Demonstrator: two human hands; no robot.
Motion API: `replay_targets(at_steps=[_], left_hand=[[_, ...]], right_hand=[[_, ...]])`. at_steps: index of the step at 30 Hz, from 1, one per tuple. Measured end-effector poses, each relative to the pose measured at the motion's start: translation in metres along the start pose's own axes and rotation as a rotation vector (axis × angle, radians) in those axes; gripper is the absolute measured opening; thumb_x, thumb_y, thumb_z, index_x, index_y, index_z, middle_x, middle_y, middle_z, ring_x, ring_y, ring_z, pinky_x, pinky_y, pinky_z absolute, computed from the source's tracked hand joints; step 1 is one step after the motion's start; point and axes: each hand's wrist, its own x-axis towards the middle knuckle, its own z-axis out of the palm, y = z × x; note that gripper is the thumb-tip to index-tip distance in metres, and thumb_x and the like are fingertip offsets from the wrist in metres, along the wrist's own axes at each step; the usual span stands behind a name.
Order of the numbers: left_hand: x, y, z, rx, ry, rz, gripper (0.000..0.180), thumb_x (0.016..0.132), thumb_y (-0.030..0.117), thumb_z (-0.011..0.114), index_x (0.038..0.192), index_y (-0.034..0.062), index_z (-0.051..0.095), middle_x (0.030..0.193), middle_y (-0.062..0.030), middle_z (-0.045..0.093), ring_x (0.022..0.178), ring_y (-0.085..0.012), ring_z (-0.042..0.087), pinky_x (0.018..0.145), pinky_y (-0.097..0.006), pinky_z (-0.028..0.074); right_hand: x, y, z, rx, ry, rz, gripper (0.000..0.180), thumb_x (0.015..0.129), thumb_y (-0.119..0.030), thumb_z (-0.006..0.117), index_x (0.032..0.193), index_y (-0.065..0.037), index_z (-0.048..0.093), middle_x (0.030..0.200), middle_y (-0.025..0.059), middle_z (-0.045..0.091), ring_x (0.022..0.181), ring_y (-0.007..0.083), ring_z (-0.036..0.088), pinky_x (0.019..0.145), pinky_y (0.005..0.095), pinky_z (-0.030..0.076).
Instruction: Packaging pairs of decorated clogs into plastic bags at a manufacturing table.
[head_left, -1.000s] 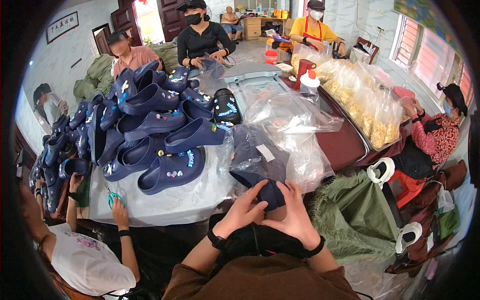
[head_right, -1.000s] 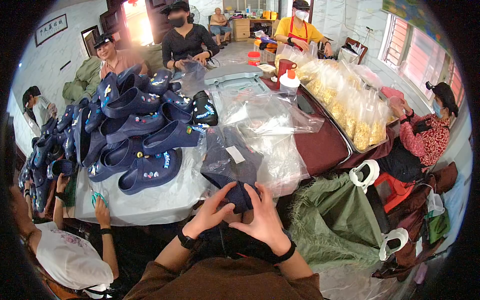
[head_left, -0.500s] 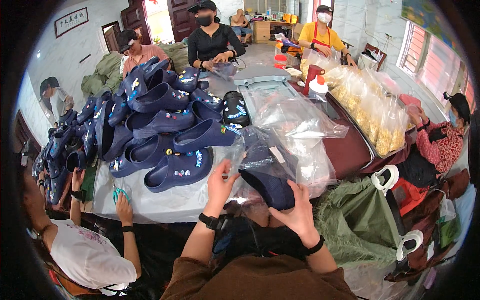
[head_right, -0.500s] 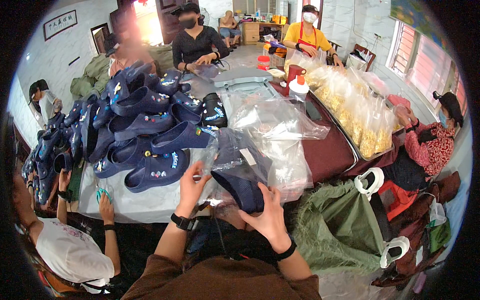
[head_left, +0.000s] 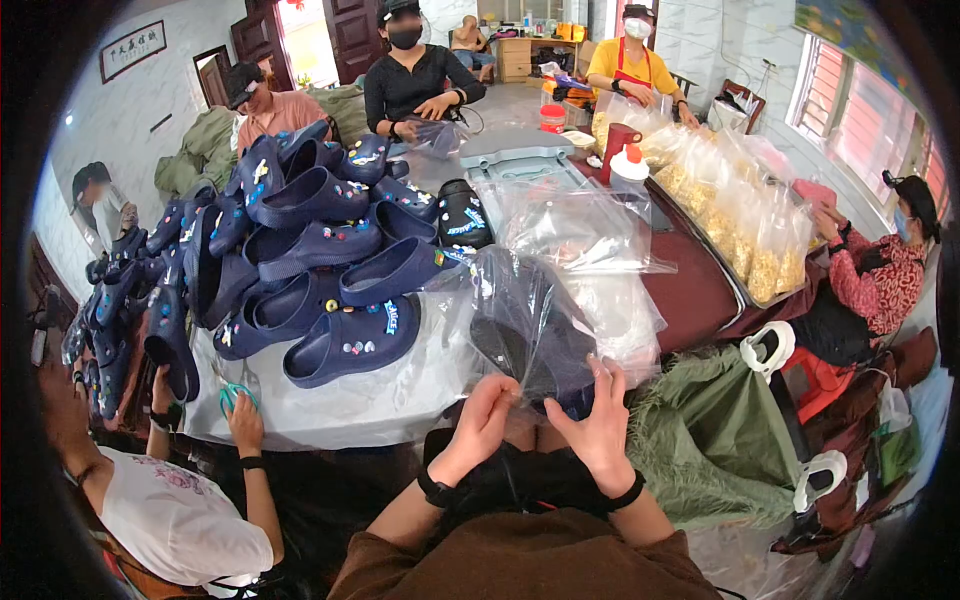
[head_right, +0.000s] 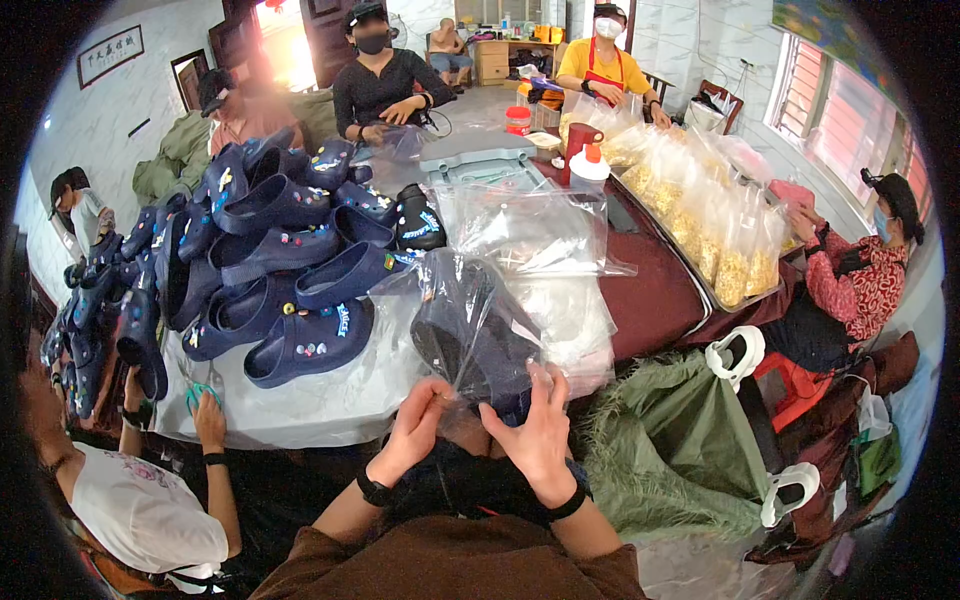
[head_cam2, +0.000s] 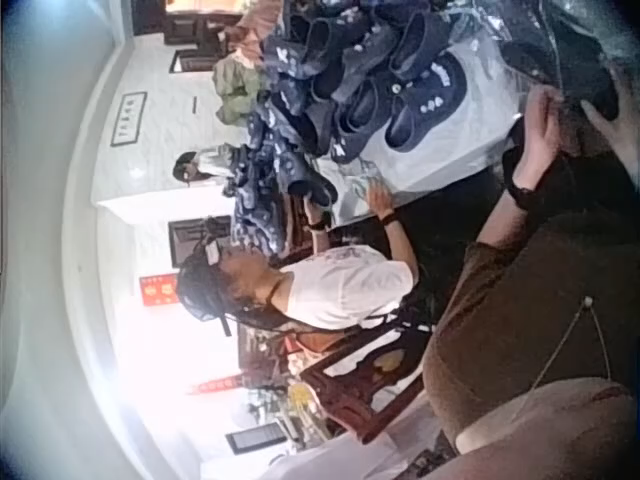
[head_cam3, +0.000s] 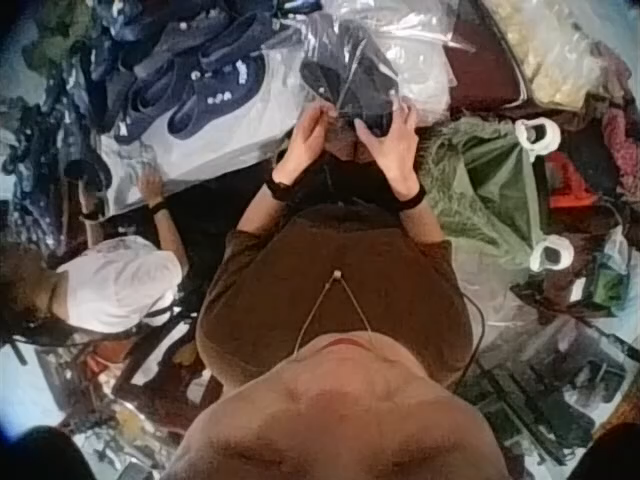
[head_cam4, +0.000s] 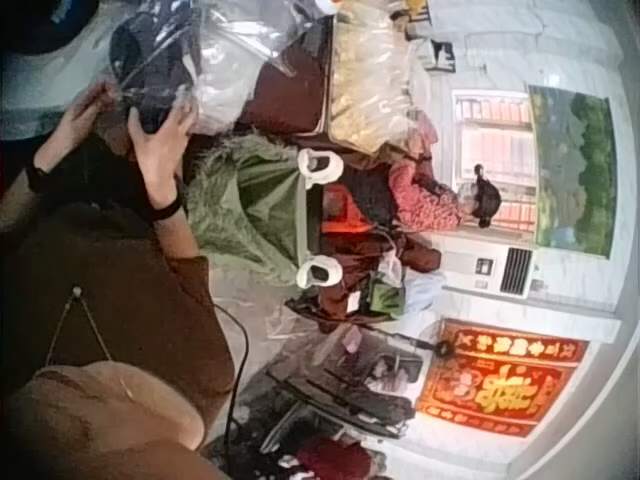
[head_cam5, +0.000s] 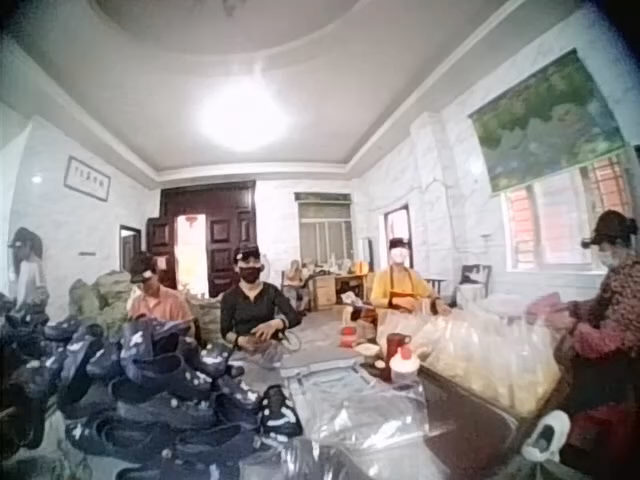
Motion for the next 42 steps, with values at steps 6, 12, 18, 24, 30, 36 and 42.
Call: replay_targets(at_steps=[6, 12, 18, 24, 30, 36, 42], left_hand=[[-0.002, 0.01, 0.006, 0.195, 0.217, -0.218, 0.018, 0.091, 0.006, 0.069, 0.099, 0.0039, 0.053, 0.08, 0.0006, 0.05, 0.074, -0.0085, 0.048, 0.066, -0.026, 0.043], [-0.007, -0.004, -0.015, 0.453, 0.345, -0.147, 0.023, 0.076, -0.006, 0.064, 0.094, 0.0008, 0.051, 0.093, -0.0137, 0.057, 0.083, -0.0228, 0.059, 0.071, -0.036, 0.045], [-0.035, 0.0, -0.021, 0.029, 0.113, -0.207, 0.06, 0.075, -0.01, 0.053, 0.133, -0.0014, 0.04, 0.121, -0.0199, 0.057, 0.117, -0.0293, 0.057, 0.101, -0.038, 0.045], [-0.033, 0.039, -0.017, 0.068, -0.075, -0.168, 0.129, 0.068, 0.013, 0.087, 0.155, -0.0026, -0.006, 0.157, -0.0347, 0.02, 0.149, -0.042, 0.027, 0.12, -0.048, 0.029], [-0.018, 0.04, -0.006, 0.617, 0.014, -0.173, 0.139, 0.051, 0.031, 0.101, 0.156, -0.0012, 0.016, 0.158, -0.0383, 0.003, 0.142, -0.0609, 0.02, 0.115, -0.06, 0.031], [-0.021, 0.031, 0.003, 0.676, 0.114, -0.161, 0.132, 0.054, 0.03, 0.1, 0.155, 0.0017, 0.019, 0.152, -0.0362, 0.016, 0.139, -0.0566, 0.029, 0.111, -0.056, 0.038], [-0.023, 0.017, 0.004, 0.473, 0.123, -0.352, 0.121, 0.056, 0.024, 0.099, 0.151, 0.0012, 0.028, 0.152, -0.0282, 0.024, 0.136, -0.0467, 0.04, 0.11, -0.048, 0.042]], right_hand=[[0.003, -0.009, -0.004, 0.047, -0.05, 0.032, 0.089, 0.072, -0.045, 0.087, 0.139, -0.002, 0.047, 0.13, 0.0255, 0.048, 0.111, 0.0465, 0.061, 0.082, 0.0506, 0.058], [0.005, -0.014, -0.002, -0.001, -0.152, -0.049, 0.091, 0.074, -0.052, 0.085, 0.137, 0.001, 0.047, 0.12, 0.0245, 0.055, 0.1, 0.0448, 0.065, 0.079, 0.0491, 0.057], [0.01, -0.03, 0.003, 0.161, -0.268, 0.046, 0.104, 0.076, -0.047, 0.086, 0.149, 0.003, 0.032, 0.135, 0.0282, 0.048, 0.12, 0.0477, 0.055, 0.097, 0.0504, 0.049], [0.015, -0.024, 0.014, 0.399, -0.423, -0.251, 0.092, 0.085, -0.034, 0.079, 0.149, 0.009, 0.029, 0.14, 0.0328, 0.04, 0.131, 0.0482, 0.04, 0.112, 0.0499, 0.035], [0.016, -0.018, -0.016, 0.204, -0.494, -0.308, 0.058, 0.084, -0.026, 0.078, 0.133, -0.007, 0.055, 0.124, 0.0205, 0.058, 0.095, 0.042, 0.062, 0.081, 0.0457, 0.053], [0.022, -0.015, -0.042, -0.017, -0.068, -0.318, 0.047, 0.076, -0.015, 0.081, 0.12, -0.014, 0.065, 0.123, 0.0126, 0.06, 0.106, 0.0369, 0.061, 0.083, 0.043, 0.054], [0.021, 0.03, -0.009, -0.075, -0.227, -0.266, 0.059, 0.079, -0.006, 0.071, 0.135, -0.011, 0.056, 0.118, 0.0176, 0.06, 0.108, 0.0382, 0.06, 0.093, 0.047, 0.05]])
